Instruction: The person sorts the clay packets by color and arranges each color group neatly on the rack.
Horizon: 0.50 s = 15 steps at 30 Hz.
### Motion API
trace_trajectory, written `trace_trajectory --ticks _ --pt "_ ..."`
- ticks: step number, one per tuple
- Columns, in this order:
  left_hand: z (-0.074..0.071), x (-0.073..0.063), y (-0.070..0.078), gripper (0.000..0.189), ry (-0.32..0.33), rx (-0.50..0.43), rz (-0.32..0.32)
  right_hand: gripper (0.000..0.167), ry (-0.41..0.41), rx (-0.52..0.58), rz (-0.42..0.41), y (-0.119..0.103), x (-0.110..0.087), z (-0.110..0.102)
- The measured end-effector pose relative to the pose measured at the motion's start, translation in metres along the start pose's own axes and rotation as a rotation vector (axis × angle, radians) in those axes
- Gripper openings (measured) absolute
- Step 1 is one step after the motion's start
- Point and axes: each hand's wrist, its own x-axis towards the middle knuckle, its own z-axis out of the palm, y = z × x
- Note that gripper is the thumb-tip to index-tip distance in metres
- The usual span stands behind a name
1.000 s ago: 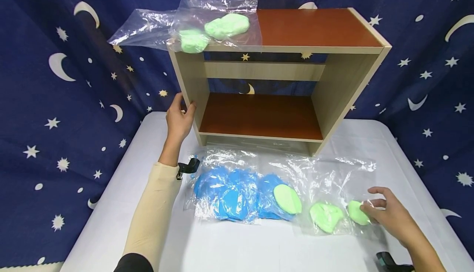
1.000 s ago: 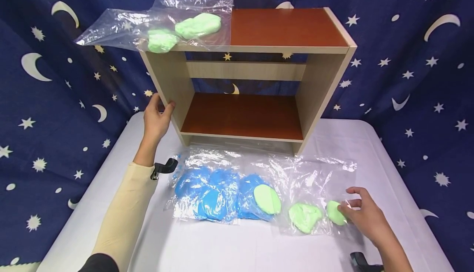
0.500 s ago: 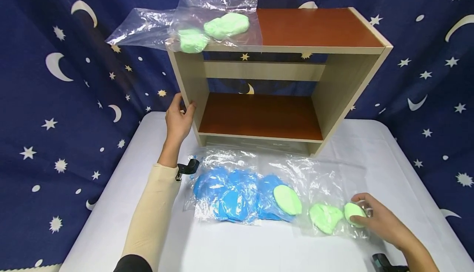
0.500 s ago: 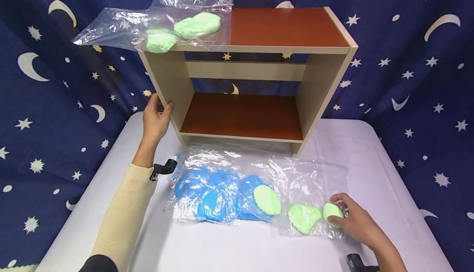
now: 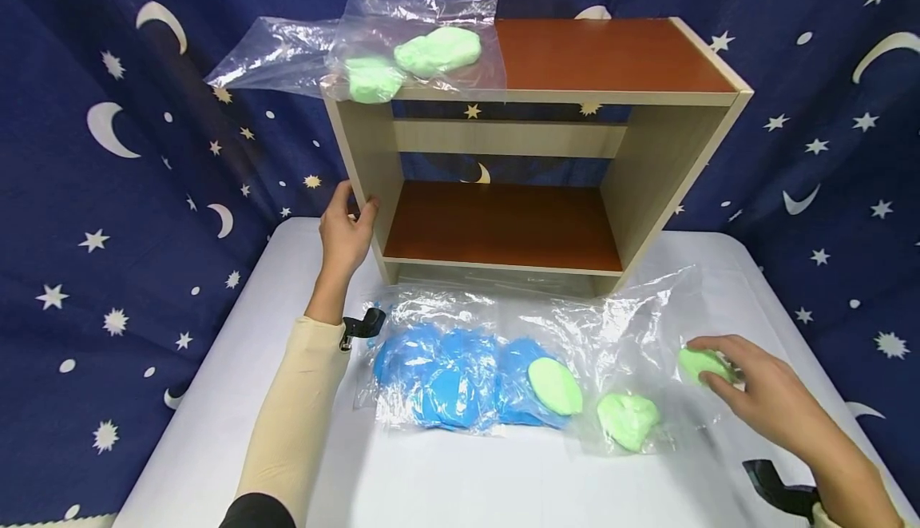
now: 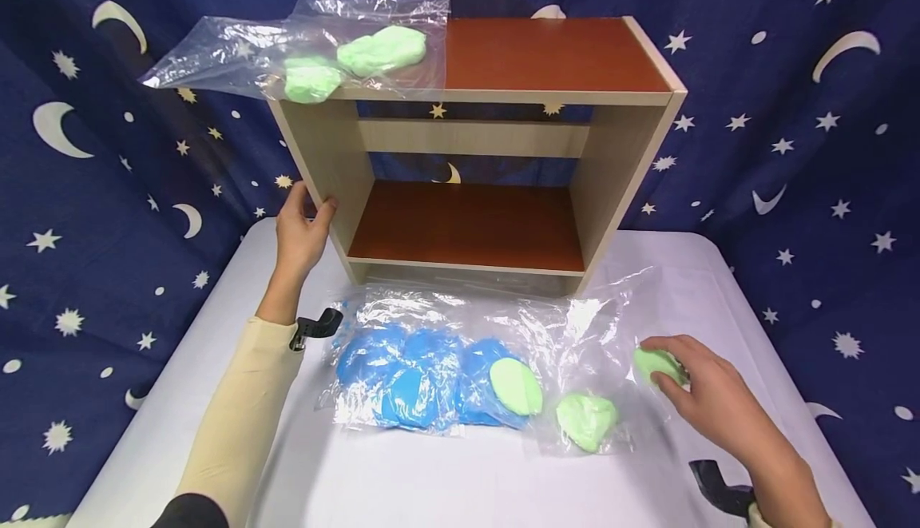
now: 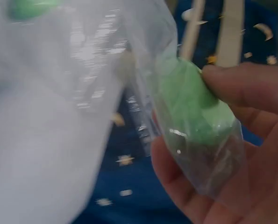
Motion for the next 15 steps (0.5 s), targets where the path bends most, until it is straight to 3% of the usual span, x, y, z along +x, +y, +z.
trace_trajectory --ticks 15 --pt "0.001 0.0 0.001 0.035 0.006 -0.008 0.002 0.057 -0.025 -0.047 -0.303 -0.089 0.065 -0.071"
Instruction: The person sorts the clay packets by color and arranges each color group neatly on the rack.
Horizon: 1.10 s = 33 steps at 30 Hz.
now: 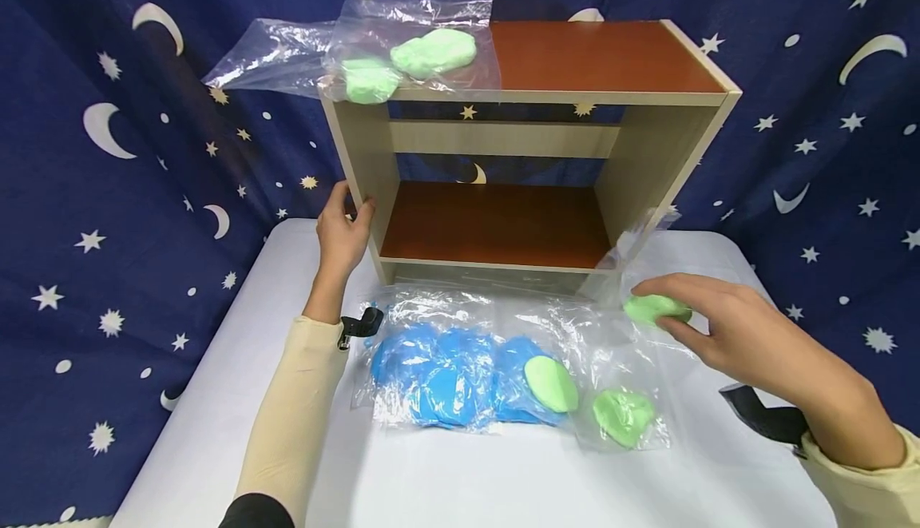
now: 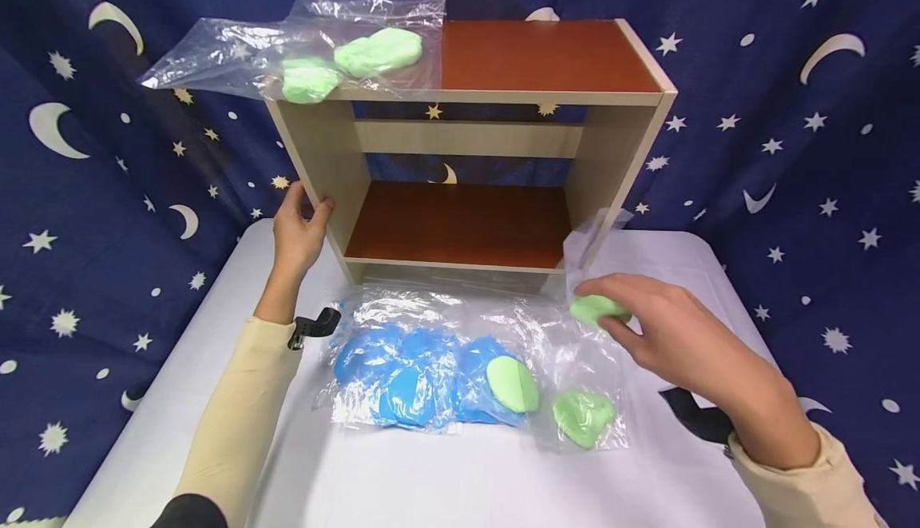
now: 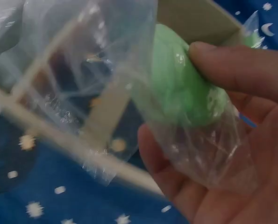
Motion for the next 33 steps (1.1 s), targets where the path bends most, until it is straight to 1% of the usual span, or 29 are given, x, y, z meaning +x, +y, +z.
trace_trajectory --ticks 4,8,13,16,21,25,28,30,33 --pt "0.0 0.0 0.001 0.035 -0.003 0.002 0.001 0.06 -0.004 0.002 -0.089 -0.013 0.018 -0.01" --pt "-0.001 0.0 0.002 0.035 0.005 0.003 0.003 0.062 0.0 0.03 -0.147 -0.022 0.033 -0.014" --pt "-0.001 0.0 0.003 0.036 -0.004 0.0 0.014 0.063 0.019 0.064 -0.181 -0.026 0.046 -0.017" --pt "-0.002 0.0 0.003 0.036 -0.004 0.001 0.013 0.061 0.024 0.075 -0.187 -0.03 0.057 -0.023" --pt "-0.003 0.0 0.002 0.035 0.011 0.012 0.005 0.06 0.037 0.131 -0.221 -0.035 0.08 -0.041" --pt "-0.003 -0.001 0.003 0.035 0.002 0.019 -0.004 0.058 0.036 0.193 -0.272 -0.036 0.098 -0.058" --pt "-0.003 -0.002 0.003 0.035 -0.004 0.018 -0.006 0.054 0.009 0.235 -0.273 -0.035 0.11 -0.071" --pt "-0.003 -0.002 0.003 0.035 -0.006 0.02 -0.004 0.052 0.006 0.247 -0.246 -0.035 0.118 -0.079" --pt "-0.003 -0.001 0.002 0.036 -0.015 0.02 0.001 0.048 0.03 0.277 -0.197 -0.031 0.13 -0.087"
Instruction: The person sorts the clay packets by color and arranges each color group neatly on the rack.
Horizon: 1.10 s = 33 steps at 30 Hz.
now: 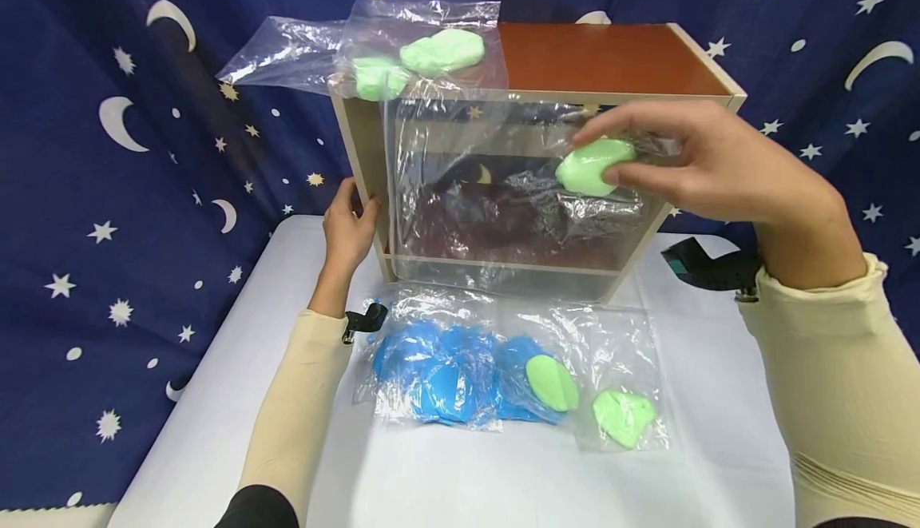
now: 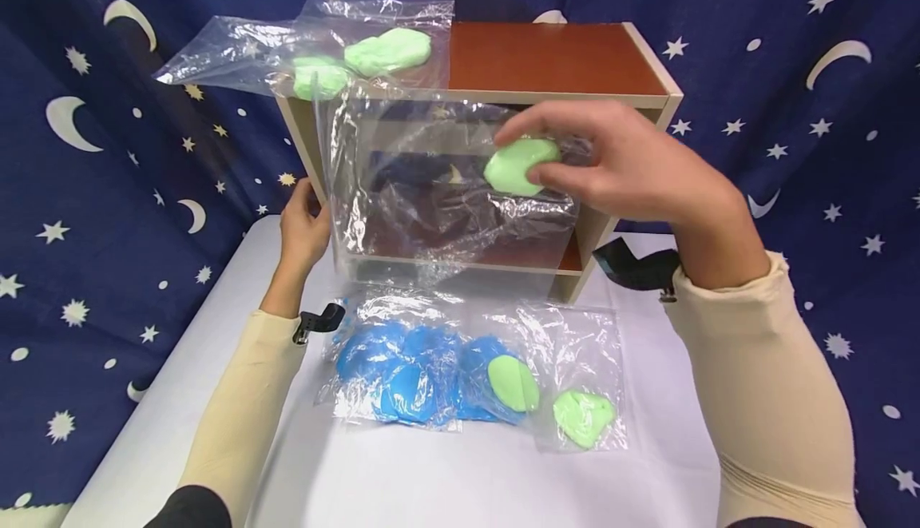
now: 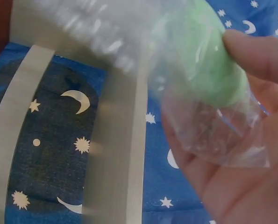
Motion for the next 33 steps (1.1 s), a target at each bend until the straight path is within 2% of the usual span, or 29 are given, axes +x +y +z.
trace_trajectory --ticks 3,8,11,14,17,20,24,26,30,31,33 --pt "0.0 0.001 0.0 0.036 -0.008 0.003 -0.005 0.046 0.063 0.039 0.053 0.009 0.011 -0.008" --pt "0.001 0.0 0.0 0.036 -0.007 0.015 -0.013 0.042 0.196 0.308 0.206 0.031 0.025 -0.015" --pt "0.001 0.0 0.0 0.037 -0.006 0.016 -0.008 0.039 0.269 0.408 0.313 0.043 0.031 -0.015" --pt "0.002 0.0 -0.001 0.037 -0.004 0.008 -0.011 0.039 0.304 0.446 0.434 0.05 0.038 -0.016" --pt "0.002 0.001 0.0 0.037 0.004 0.01 -0.016 0.043 0.306 0.505 0.504 0.053 0.046 -0.018" --pt "0.001 0.001 0.001 0.036 0.013 0.013 -0.024 0.049 0.273 0.525 0.509 0.052 0.055 -0.018" --pt "0.0 0.002 0.001 0.035 0.019 0.01 -0.03 0.056 0.25 0.567 0.467 0.046 0.073 -0.011" --pt "0.0 0.002 0.001 0.035 0.018 0.002 -0.03 0.059 0.274 0.675 0.431 0.042 0.083 -0.005" --pt "0.001 0.002 0.001 0.036 0.018 -0.003 -0.025 0.062 0.336 0.785 0.412 0.034 0.101 0.008" --pt "0.002 0.002 0.001 0.036 0.018 -0.003 -0.025 0.062 0.352 0.791 0.415 0.032 0.105 0.01" --pt "0.002 0.001 0.001 0.036 0.018 -0.003 -0.021 0.06 0.355 0.669 0.455 0.029 0.11 0.014"
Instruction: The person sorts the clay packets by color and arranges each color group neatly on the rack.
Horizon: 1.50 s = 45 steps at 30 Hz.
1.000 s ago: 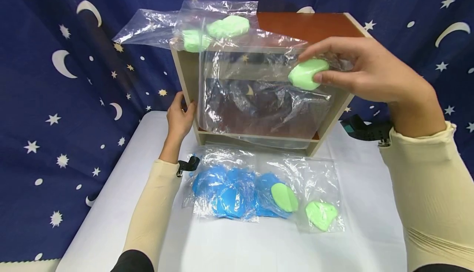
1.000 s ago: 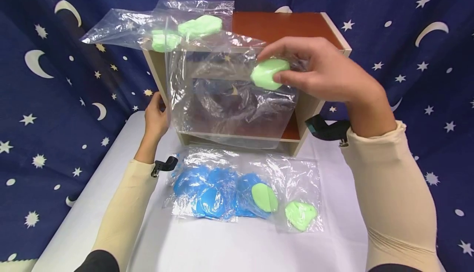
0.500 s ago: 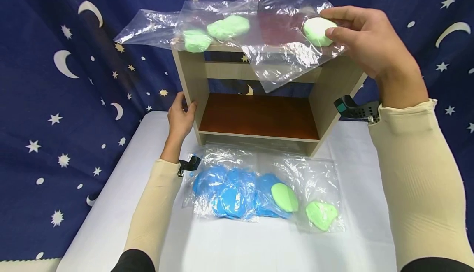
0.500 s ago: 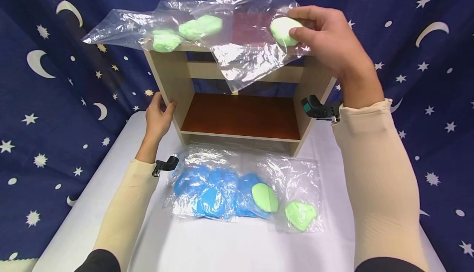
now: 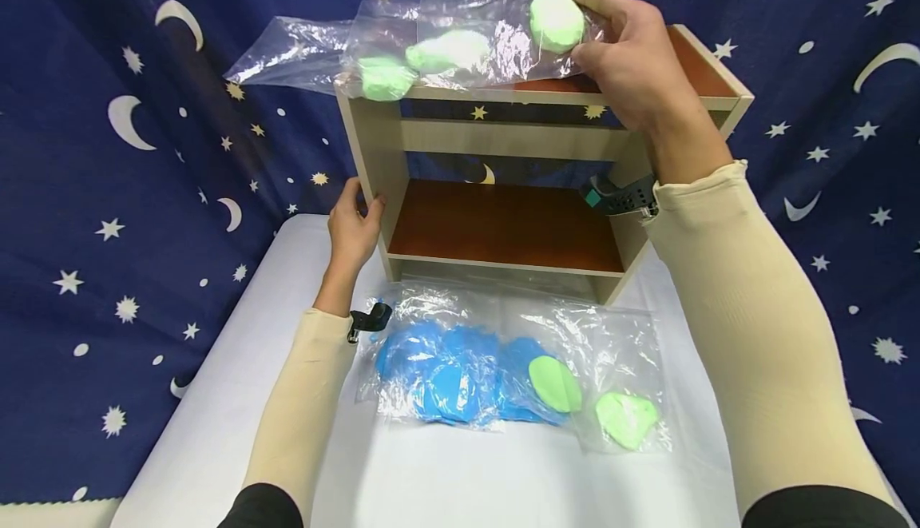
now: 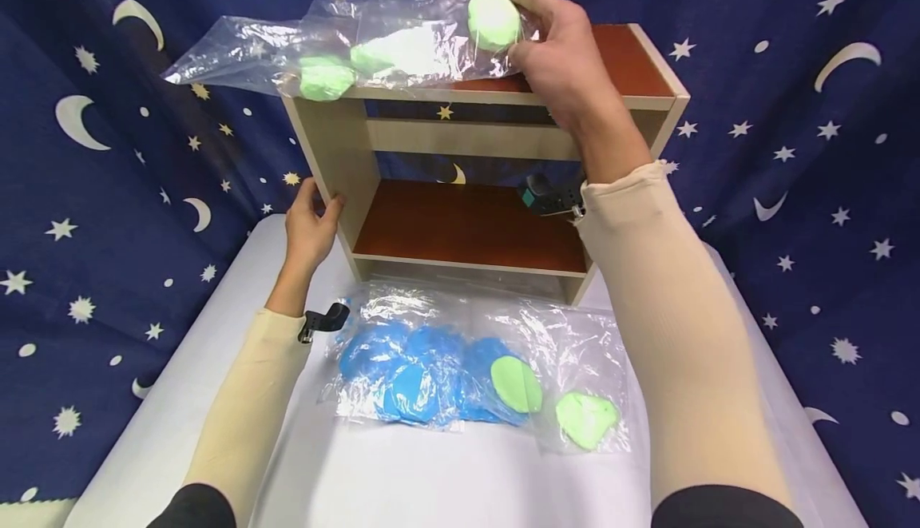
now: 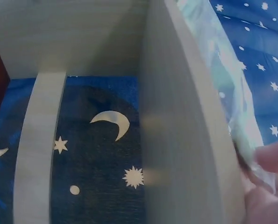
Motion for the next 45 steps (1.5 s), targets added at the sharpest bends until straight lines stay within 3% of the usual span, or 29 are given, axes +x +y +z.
trace_trajectory --ticks 3,6,9,18,22,25,27,31,32,34,36,39,41,45 --pt "0.001 0.001 0.0 0.036 -0.003 -0.003 0.004 0.053 0.02 -0.236 0.024 -0.004 0.0 0.005" --pt "0.001 0.001 0.0 0.037 -0.005 -0.002 0.005 0.047 -0.017 -0.534 0.036 -0.007 -0.001 0.003" --pt "0.001 0.001 0.0 0.037 0.001 0.004 0.007 0.047 -0.064 -0.699 -0.031 -0.005 -0.002 0.0" --pt "0.002 -0.001 -0.001 0.037 -0.004 0.019 0.01 0.042 -0.105 -0.79 -0.248 0.009 -0.004 -0.003" --pt "0.001 0.0 -0.002 0.036 0.021 0.047 0.02 0.043 -0.147 -0.843 -0.255 0.011 -0.002 0.0" --pt "0.0 0.0 -0.002 0.036 0.028 0.069 0.029 0.043 -0.099 -0.774 -0.288 0.013 -0.004 0.0" --pt "0.0 0.001 -0.002 0.036 0.027 0.079 0.032 0.04 0.034 -0.651 -0.371 0.018 -0.007 0.002" --pt "0.001 -0.001 -0.001 0.036 0.024 0.083 0.018 0.028 0.406 -0.254 -0.569 0.03 -0.03 0.013" --pt "0.002 -0.001 -0.002 0.036 0.024 0.084 0.015 0.024 0.474 -0.175 -0.618 0.034 -0.039 0.016" --pt "0.002 -0.002 -0.002 0.036 0.025 0.083 0.011 0.02 0.532 -0.088 -0.671 0.041 -0.062 0.023" --pt "0.003 -0.002 -0.002 0.035 0.031 0.084 0.015 0.018 0.497 -0.109 -0.694 0.053 -0.085 0.025" --pt "0.003 -0.003 -0.002 0.036 0.036 0.079 0.013 0.014 0.318 -0.251 -0.674 0.078 -0.115 0.021" --pt "0.002 -0.004 -0.002 0.036 0.035 0.075 0.01 0.014 0.166 -0.381 -0.586 0.098 -0.134 0.014" --pt "0.002 -0.004 -0.002 0.036 0.027 0.076 0.012 0.031 -0.11 -0.635 -0.318 0.135 -0.173 -0.005"
